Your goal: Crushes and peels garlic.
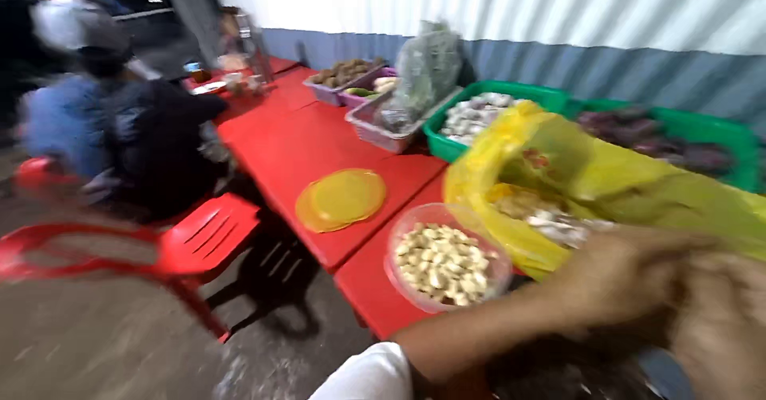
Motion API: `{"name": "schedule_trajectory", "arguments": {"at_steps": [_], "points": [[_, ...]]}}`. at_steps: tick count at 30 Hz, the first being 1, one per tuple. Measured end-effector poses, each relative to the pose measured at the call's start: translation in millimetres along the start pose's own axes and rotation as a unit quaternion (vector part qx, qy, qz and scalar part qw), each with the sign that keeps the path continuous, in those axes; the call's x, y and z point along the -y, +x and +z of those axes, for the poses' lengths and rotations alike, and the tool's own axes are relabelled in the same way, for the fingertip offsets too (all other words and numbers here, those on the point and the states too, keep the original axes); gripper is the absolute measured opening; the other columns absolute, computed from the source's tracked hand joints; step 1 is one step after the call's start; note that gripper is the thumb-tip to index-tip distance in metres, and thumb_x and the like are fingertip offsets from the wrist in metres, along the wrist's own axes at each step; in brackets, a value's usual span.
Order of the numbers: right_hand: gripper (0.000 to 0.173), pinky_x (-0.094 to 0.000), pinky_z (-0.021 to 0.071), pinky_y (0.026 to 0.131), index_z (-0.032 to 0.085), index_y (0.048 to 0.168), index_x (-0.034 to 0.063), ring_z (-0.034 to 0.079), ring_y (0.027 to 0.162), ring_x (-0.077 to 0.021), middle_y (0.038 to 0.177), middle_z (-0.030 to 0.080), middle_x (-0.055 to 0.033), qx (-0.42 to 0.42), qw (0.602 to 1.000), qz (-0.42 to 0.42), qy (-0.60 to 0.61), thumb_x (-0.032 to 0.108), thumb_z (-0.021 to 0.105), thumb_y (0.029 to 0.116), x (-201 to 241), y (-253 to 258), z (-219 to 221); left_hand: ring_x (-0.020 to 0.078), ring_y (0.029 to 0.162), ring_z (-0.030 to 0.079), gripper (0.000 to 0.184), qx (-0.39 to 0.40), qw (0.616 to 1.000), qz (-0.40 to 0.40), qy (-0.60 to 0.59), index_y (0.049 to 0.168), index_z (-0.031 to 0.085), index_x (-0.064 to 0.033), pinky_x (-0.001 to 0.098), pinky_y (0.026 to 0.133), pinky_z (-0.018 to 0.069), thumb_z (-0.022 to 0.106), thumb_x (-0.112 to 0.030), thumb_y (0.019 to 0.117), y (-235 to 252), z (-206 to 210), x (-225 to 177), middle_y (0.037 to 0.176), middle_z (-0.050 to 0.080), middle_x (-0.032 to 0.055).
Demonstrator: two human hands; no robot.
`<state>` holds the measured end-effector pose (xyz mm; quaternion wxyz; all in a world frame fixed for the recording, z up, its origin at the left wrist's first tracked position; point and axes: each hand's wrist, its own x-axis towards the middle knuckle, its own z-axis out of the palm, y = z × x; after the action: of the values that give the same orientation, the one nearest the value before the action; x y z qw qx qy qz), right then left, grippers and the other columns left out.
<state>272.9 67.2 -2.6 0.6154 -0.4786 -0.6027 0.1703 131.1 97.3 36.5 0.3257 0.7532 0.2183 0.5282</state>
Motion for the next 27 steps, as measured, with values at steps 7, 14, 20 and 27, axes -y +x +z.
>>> {"name": "schedule_trajectory", "arguments": {"at_steps": [7,14,20,27], "points": [[0.020,-0.0183,0.0510,0.061,0.061,0.100,0.0016,0.056,0.062,-0.0029,0.076,0.059,0.0030,-0.048,0.975,0.191,0.099,0.008,0.043,0.1056,36,12,-5,0.0110,0.086,0.069,0.019,-0.059,0.960,-0.184,-0.202,0.113,0.071,0.0029,0.0301,0.084,0.0587,0.058,-0.003,0.1002,-2,-2,29,0.096,0.073,0.0062],[0.003,-0.0299,0.0638,0.070,0.062,0.088,-0.0014,0.073,0.072,-0.0140,0.087,0.072,-0.0085,-0.060,0.983,0.164,0.049,-0.004,0.062,0.0905,31,11,-13,0.0166,0.096,0.070,0.025,-0.059,0.920,-0.260,-0.286,0.120,0.066,0.0059,0.0317,0.088,0.0594,0.060,0.007,0.0955,-4,2,23,0.109,0.071,0.0125],[0.012,-0.0252,0.0605,0.070,0.066,0.101,-0.0009,0.069,0.072,-0.0094,0.085,0.070,-0.0042,-0.025,0.986,0.153,0.059,-0.004,0.058,0.0941,30,9,-6,0.0154,0.087,0.071,0.025,-0.070,0.907,-0.259,-0.325,0.118,0.066,0.0056,0.0313,0.085,0.0603,0.059,0.010,0.0943,-7,4,24,0.099,0.072,0.0105],[0.010,-0.0229,0.0608,0.072,0.072,0.098,-0.0007,0.070,0.073,-0.0074,0.080,0.071,-0.0028,-0.003,0.986,0.166,0.036,0.003,0.063,0.0977,36,8,-13,0.0120,0.088,0.071,0.019,-0.081,0.947,-0.184,-0.250,0.109,0.071,0.0010,0.0282,0.083,0.0598,0.064,0.008,0.0926,-13,9,29,0.098,0.074,0.0064]]}}
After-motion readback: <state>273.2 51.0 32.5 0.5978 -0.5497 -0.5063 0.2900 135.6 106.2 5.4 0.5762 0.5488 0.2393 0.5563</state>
